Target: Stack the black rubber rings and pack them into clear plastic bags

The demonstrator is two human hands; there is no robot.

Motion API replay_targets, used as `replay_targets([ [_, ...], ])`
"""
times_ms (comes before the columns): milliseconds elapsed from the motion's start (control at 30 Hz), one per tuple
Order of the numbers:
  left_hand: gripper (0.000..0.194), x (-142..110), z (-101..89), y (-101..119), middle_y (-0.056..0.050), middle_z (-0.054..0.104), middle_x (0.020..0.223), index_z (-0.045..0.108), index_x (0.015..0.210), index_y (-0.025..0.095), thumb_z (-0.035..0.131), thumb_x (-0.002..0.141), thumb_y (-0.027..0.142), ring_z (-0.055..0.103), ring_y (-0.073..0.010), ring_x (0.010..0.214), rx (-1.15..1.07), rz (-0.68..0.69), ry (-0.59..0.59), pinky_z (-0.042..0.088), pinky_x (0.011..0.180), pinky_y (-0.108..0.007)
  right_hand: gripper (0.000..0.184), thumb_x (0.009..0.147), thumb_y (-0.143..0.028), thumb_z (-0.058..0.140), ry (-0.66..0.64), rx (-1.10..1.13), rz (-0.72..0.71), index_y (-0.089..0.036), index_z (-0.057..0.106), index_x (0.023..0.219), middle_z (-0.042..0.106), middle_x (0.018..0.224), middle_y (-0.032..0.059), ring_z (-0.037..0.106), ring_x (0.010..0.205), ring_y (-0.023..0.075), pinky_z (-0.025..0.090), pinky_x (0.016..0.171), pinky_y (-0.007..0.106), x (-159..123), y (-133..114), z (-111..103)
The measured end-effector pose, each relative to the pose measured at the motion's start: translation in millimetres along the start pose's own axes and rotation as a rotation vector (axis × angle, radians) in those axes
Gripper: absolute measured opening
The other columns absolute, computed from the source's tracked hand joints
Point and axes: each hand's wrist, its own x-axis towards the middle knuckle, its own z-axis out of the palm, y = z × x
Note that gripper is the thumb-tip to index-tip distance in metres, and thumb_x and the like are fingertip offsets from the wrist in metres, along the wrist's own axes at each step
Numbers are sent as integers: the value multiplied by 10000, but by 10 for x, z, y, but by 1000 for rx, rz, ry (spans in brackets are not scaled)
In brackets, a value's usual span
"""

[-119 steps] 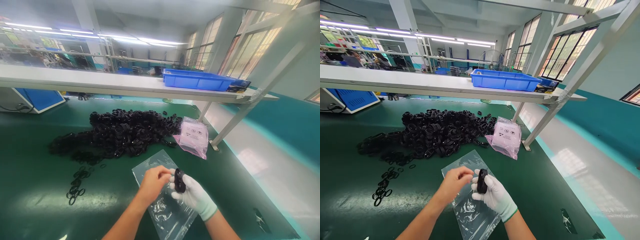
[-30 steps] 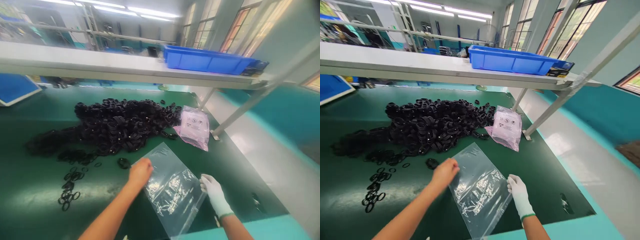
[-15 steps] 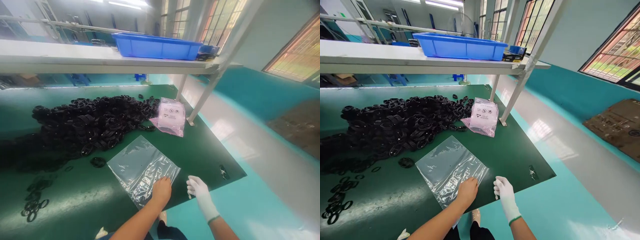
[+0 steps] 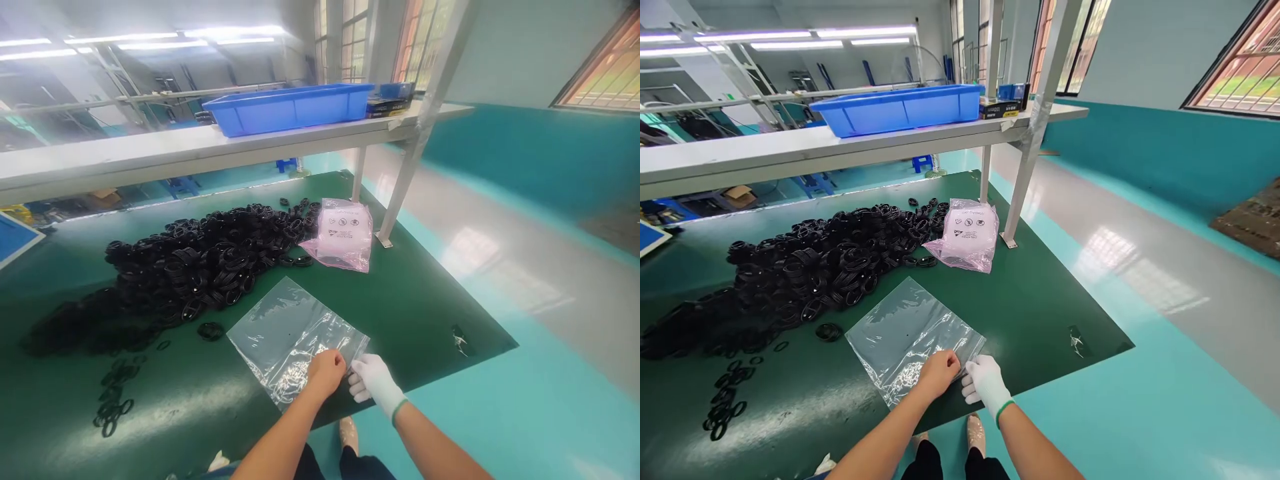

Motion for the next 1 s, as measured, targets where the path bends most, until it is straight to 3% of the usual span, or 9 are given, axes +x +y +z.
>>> replay_targets([
  [233, 164, -54, 90, 0, -30, 632, 904, 575, 830, 216, 434, 765, 266, 580, -207, 850, 49, 182, -8, 379, 721, -302, 147, 736, -306, 502, 118, -196, 2, -197, 405, 712, 347, 376, -107, 338, 259, 47, 331, 297, 162, -45, 27, 30],
  [433, 187, 8, 78, -91, -4, 631, 837, 552, 846, 219, 372, 801, 245, 572, -148, 760, 4, 199, -35, 362, 622, -240, 21, 731, -210, 448, 257, -451, -41, -193, 443, 740, 437, 399, -63, 425, 283, 98, 358, 314, 203, -26, 21, 32],
  [667, 203, 36, 107, -69, -8, 640, 835, 547, 863, 217, 358, 816, 271, 573, -147, 749, -21, 157, -25, 352, 610, -240, 91, 718, -223, 504, 296, -602, -107, -192, 536, 797, 636, 712, 70, 627, 668, 175, 457, 581, 262, -49, -51, -25],
  [867, 191, -63, 129, -8, -41, 632, 898, 566, 814, 212, 390, 797, 283, 562, -208, 882, -33, 210, -20, 362, 736, -310, 211, 800, -373, 431, 221, -523, -88, -171, 483, 770, 499, 455, -27, 498, 354, 101, 428, 384, 215, -33, -47, 13],
  [1000, 211, -10, 96, -48, -27, 634, 831, 564, 789, 205, 356, 796, 238, 565, -171, 789, -109, 192, -39, 368, 664, -272, 279, 798, -432, 437, 121, -490, -117, -162, 467, 735, 496, 458, -34, 480, 332, 78, 432, 364, 197, -107, -39, 10],
])
